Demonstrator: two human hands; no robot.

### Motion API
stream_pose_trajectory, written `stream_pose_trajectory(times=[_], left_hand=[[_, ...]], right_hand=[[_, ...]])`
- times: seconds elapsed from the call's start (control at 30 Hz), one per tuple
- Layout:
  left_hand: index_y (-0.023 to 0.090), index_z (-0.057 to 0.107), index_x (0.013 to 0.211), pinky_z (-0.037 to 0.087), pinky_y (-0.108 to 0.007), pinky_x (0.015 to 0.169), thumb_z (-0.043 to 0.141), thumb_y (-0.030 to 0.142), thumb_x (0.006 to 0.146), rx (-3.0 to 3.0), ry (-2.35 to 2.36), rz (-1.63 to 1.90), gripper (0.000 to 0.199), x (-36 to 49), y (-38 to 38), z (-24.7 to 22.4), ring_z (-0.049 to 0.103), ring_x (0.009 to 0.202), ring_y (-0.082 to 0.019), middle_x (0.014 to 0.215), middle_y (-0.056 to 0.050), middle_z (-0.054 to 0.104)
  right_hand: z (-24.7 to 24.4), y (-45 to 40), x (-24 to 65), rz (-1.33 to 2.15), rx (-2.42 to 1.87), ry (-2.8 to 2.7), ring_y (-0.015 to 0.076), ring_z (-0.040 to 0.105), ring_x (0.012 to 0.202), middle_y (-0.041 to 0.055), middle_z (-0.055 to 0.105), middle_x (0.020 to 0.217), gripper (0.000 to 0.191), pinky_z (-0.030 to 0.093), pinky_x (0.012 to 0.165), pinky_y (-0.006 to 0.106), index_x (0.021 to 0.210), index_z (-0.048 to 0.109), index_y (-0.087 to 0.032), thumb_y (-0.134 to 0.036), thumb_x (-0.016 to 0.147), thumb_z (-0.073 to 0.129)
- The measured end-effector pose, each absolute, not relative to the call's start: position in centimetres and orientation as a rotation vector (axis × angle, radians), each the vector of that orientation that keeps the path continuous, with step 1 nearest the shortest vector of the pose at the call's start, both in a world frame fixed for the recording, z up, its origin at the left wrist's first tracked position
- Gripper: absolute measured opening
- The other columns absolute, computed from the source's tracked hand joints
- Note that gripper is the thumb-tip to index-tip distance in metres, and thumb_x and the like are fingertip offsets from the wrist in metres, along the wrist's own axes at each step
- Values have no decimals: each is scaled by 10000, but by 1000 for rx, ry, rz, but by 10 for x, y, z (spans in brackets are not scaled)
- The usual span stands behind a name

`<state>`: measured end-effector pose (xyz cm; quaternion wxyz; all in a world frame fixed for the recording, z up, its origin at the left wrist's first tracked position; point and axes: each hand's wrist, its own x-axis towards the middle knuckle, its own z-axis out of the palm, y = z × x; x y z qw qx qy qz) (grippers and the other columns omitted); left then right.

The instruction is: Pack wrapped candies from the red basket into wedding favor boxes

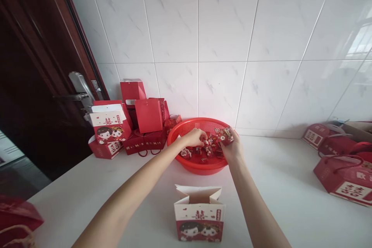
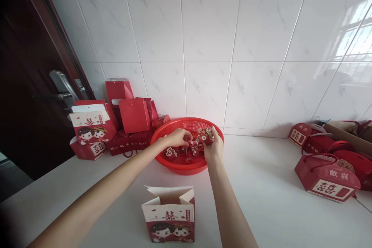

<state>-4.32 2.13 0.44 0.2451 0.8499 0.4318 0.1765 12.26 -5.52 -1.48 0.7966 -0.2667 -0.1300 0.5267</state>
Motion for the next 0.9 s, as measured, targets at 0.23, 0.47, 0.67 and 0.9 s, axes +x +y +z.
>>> stream_pose_trajectory(times=[0.23,0.47,0.67,0.9], left_hand=[[198,619,715,509,-291,671,496,593,923,2147,1101,819,464,-71,-25,24,693,705,-200,722,-32,703],[172,736,975,564,-309,653,800,534,760,1594,855,1224,426,-83,-76,27,758,747,-245,778,-56,764],[161,758,883,596,-326,775,928,392,607,1400,687,1416,398,-83,-100,45,743,767,-199,850,-43,765],[167,773,788,588,-284,759,878,280,665,1588,549,1369,198,-92,-126,64,679,818,-160,890,-33,698]], right_hand=[[-8,-61,123,1192,-546,-411,151,702,692,-21,750,758,270,570,584,238,763,692,-225,-333,640,908],[11,-89,124,1282,-525,-621,138,682,630,-27,736,705,370,567,567,230,747,722,-209,-362,531,980],[40,-126,138,1273,-600,-762,135,658,557,-2,717,642,412,567,533,235,724,731,-176,-398,496,993],[71,-164,140,1284,-752,-954,147,662,518,0,714,606,402,563,509,240,726,741,-181,-385,484,989]])
